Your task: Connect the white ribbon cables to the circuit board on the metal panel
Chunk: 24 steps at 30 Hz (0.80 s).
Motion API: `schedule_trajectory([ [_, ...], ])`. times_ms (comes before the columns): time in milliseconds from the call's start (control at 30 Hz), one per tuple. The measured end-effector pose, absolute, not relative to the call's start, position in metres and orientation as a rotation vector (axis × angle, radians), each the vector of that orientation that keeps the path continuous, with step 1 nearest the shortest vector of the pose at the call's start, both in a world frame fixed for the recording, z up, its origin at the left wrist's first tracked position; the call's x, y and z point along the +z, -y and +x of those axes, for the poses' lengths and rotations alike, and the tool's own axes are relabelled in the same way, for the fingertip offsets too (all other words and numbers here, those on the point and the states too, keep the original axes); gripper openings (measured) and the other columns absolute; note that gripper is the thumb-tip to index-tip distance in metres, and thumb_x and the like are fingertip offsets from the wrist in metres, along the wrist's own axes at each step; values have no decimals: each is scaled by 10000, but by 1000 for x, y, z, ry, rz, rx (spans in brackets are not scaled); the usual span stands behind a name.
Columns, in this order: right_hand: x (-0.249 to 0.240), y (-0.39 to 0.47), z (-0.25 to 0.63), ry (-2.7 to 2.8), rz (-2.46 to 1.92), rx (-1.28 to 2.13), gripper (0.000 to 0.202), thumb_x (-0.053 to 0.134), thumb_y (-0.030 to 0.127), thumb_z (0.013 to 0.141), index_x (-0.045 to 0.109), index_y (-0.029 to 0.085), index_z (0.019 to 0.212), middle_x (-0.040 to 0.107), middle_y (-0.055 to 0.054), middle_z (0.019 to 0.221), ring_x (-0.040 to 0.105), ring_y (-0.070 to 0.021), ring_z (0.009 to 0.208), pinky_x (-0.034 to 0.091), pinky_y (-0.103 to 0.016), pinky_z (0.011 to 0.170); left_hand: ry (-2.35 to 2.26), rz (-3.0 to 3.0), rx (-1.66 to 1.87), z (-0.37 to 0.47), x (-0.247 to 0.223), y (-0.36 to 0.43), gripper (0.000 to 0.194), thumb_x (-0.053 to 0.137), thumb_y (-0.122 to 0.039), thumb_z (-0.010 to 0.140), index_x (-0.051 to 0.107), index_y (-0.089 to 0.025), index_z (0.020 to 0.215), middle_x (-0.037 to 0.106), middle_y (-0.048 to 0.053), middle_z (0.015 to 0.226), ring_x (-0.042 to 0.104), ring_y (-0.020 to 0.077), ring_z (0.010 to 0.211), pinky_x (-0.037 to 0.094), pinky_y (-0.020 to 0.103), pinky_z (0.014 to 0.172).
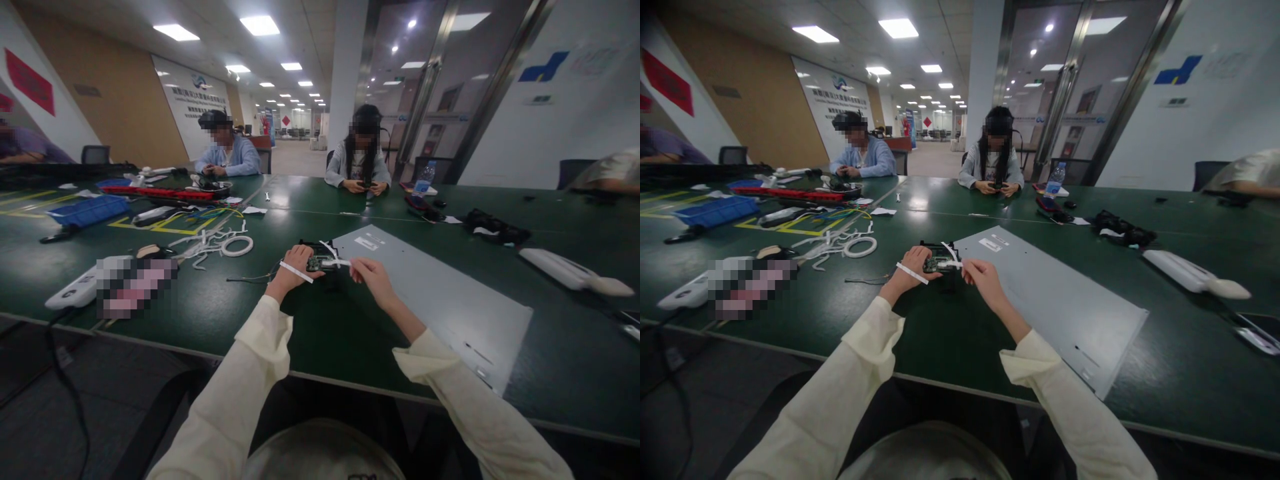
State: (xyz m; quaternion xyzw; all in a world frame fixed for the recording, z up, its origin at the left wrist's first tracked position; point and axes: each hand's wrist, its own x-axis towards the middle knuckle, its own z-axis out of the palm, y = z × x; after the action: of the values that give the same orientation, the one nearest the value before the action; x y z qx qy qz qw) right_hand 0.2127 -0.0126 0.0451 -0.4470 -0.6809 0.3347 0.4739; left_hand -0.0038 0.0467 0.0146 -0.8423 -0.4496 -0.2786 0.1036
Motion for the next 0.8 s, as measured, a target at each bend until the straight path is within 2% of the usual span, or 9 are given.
schedule_trajectory([
  [100, 41, 3, 227, 1544, -1166, 604, 425, 346, 492, 855, 571, 159, 718, 575, -28, 622, 534, -130, 576, 425, -251, 592, 1331, -2447, -821, -6, 16, -46, 419, 610, -514, 692, 477, -180, 907, 527, 75, 960, 465, 248, 958, 386, 354, 773],
  [200, 27, -6, 241, 1704, -1369, 270, 431, 298, 448, 878, 594, 153, 985, 639, -95, 914, 588, -202, 853, 435, -338, 802, 1338, -2420, -818, -9, 18, -45, 433, 608, -526, 690, 478, -179, 914, 530, 83, 981, 463, 255, 970, 387, 360, 775],
  [267, 16, -9, 245, 1865, -1510, 110, 465, 325, 431, 869, 517, 132, 1170, 578, -139, 1123, 529, -250, 1039, 389, -385, 905, 1348, -2397, -825, -10, 19, -46, 437, 608, -525, 690, 478, -179, 922, 531, 88, 994, 464, 258, 976, 387, 364, 779],
  [333, 6, -10, 246, 1988, -1622, 52, 558, 370, 434, 851, 399, 92, 1291, 504, -178, 1228, 469, -283, 1128, 363, -409, 945, 1368, -2365, -844, -12, 20, -46, 444, 613, -528, 684, 479, -178, 923, 533, 91, 999, 464, 261, 981, 387, 367, 783],
  [500, -2, -5, 239, 2160, -1672, 68, 654, 414, 425, 836, 251, 90, 1373, 423, -173, 1318, 451, -280, 1160, 362, -396, 967, 1416, -2292, -906, -16, 23, -46, 446, 624, -531, 672, 478, -182, 908, 537, 89, 972, 469, 262, 973, 387, 367, 788],
  [667, 3, 4, 232, 2228, -1611, 151, 636, 416, 403, 844, 214, 147, 1390, 430, -124, 1328, 485, -251, 1135, 394, -370, 945, 1443, -2263, -945, -21, 27, -44, 432, 626, -518, 679, 475, -186, 910, 540, 90, 975, 473, 266, 971, 383, 370, 789],
  [800, 6, 8, 228, 2243, -1597, 191, 634, 431, 398, 841, 227, 147, 1386, 434, -120, 1326, 466, -252, 1158, 386, -377, 954, 1462, -2235, -955, -24, 29, -43, 426, 629, -508, 684, 470, -186, 912, 541, 89, 965, 479, 267, 967, 381, 370, 785],
])
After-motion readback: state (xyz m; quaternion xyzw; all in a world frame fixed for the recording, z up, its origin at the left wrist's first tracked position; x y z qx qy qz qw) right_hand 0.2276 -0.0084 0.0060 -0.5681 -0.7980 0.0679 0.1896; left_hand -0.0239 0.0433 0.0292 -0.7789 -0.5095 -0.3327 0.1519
